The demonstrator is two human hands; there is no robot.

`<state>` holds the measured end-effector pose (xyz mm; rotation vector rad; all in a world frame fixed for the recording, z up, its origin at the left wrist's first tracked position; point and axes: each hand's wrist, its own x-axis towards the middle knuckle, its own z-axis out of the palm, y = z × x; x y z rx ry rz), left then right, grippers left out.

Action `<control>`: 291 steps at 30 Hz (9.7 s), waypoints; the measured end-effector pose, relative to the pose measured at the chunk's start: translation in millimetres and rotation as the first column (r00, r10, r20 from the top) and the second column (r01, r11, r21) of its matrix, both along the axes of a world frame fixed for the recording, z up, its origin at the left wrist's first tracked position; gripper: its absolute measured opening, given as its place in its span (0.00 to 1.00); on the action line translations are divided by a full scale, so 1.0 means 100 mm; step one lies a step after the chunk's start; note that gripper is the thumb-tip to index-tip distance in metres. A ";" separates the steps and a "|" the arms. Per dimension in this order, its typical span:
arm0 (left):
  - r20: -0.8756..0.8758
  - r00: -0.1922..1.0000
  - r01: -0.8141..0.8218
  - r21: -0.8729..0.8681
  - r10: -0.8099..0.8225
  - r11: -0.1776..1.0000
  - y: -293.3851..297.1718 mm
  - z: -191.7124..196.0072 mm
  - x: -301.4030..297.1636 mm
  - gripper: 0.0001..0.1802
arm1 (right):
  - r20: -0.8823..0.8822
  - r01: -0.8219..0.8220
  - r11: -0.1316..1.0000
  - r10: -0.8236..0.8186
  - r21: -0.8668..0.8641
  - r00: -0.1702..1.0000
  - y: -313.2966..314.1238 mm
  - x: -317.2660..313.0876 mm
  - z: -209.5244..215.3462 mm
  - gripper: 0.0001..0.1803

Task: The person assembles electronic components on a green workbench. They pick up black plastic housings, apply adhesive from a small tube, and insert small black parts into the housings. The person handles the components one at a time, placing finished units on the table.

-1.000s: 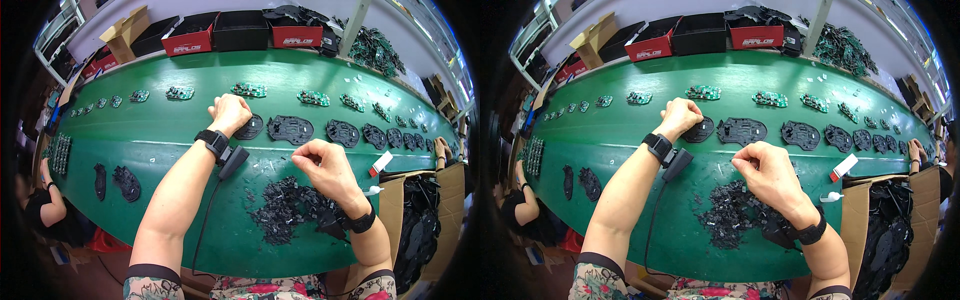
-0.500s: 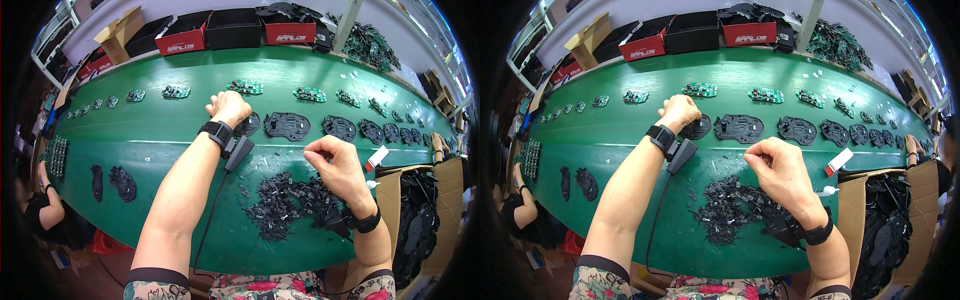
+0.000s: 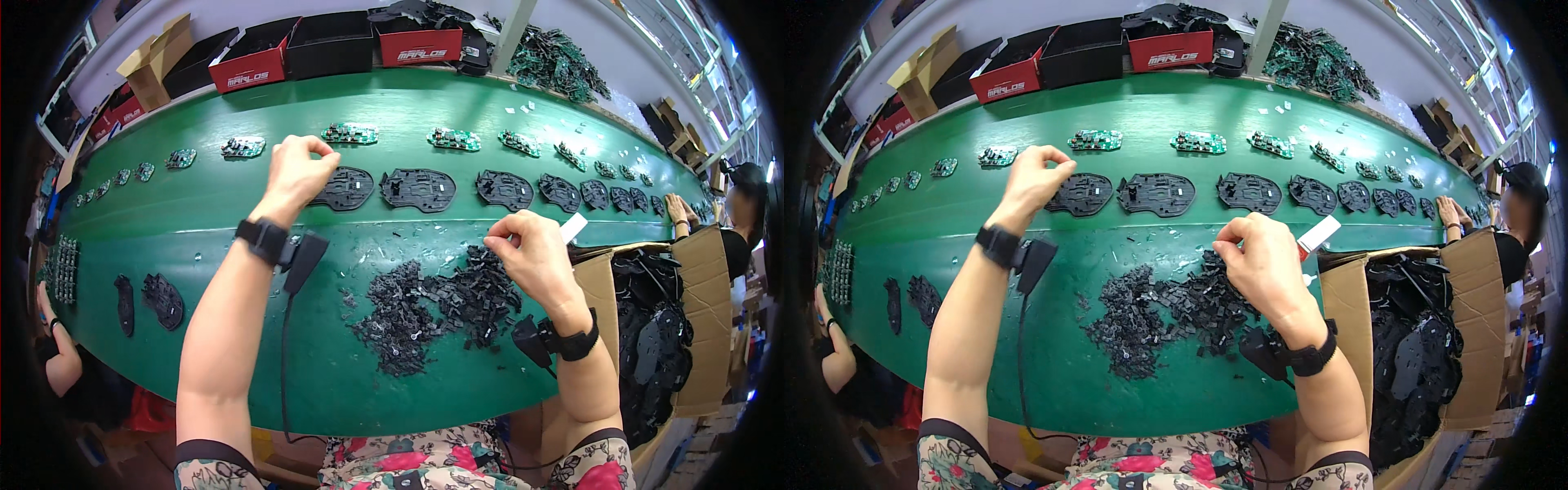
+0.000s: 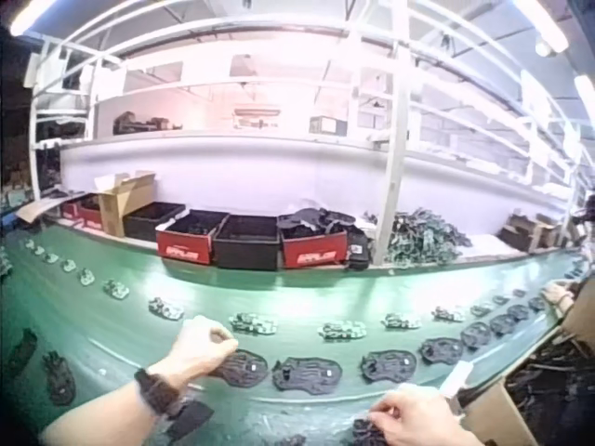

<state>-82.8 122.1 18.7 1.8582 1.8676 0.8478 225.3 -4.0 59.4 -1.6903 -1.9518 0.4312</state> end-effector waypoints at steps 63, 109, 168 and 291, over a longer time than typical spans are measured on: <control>-0.121 0.971 -0.190 0.132 0.206 0.973 -2.51 -0.14 -1.09 0.14 | -0.066 -0.077 0.986 0.067 -0.147 0.996 1.27 -1.00 -0.34 0.08; -0.320 0.943 0.126 0.099 -0.088 0.987 -0.29 -0.25 -0.77 0.21 | -0.039 -0.161 0.948 0.156 -0.273 0.987 0.24 -0.28 -0.16 0.08; -0.090 0.811 0.583 0.048 -0.578 0.811 -1.46 -0.27 0.62 0.06 | -0.155 -0.302 0.953 0.296 -0.016 0.943 -0.27 -0.06 -0.27 0.07; -0.072 0.996 0.061 0.131 -0.052 0.990 0.13 -0.16 0.47 0.12 | -0.244 -0.164 0.942 0.093 -0.293 0.965 0.61 -0.32 0.06 0.11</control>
